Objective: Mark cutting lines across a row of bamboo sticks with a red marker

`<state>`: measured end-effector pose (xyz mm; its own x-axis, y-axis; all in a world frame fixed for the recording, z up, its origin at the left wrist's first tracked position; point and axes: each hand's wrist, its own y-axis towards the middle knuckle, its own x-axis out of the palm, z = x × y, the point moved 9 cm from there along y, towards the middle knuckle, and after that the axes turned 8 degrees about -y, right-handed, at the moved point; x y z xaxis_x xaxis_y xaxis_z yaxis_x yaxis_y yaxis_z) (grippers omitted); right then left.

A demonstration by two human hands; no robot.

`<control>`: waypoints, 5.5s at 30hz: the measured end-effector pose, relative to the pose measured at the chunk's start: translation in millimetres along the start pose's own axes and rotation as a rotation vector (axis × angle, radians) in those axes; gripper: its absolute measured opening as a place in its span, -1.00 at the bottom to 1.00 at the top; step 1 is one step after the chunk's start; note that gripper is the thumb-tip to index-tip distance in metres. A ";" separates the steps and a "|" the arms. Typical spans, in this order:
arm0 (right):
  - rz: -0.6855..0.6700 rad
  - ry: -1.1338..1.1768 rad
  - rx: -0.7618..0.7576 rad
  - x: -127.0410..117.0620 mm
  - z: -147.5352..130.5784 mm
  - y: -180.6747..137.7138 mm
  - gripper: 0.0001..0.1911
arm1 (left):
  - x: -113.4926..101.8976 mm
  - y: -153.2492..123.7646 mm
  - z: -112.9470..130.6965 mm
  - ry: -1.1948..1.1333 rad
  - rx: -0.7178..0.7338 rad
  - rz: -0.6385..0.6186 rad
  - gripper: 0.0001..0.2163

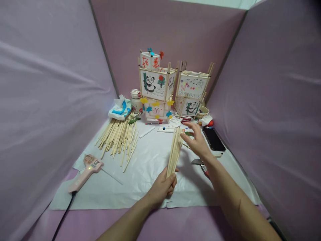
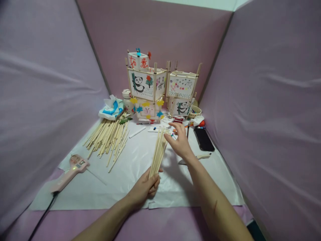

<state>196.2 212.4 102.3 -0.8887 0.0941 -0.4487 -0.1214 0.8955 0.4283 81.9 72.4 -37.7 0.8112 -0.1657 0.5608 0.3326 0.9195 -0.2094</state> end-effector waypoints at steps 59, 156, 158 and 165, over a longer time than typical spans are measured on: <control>-0.246 0.652 0.477 89.2 44.7 -89.8 -0.64 | -5.0 2.6 0.2 -0.190 -0.043 0.126 -0.43; -0.678 0.854 0.206 72.6 -63.1 -53.7 -0.60 | 10.9 36.5 65.7 0.514 0.175 -0.154 -0.81; -0.676 0.883 0.197 72.5 -61.8 -54.4 -0.55 | 12.2 36.2 63.5 0.519 0.184 -0.170 -0.79; -0.562 0.854 0.150 60.8 -42.6 -51.8 -0.47 | 6.8 39.5 59.0 0.413 0.185 -0.152 -0.70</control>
<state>129.6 153.2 86.2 -0.7458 -0.6421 0.1776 -0.6115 0.7656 0.2000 72.1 128.6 5.1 0.8956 -0.3967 0.2011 0.4017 0.9156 0.0175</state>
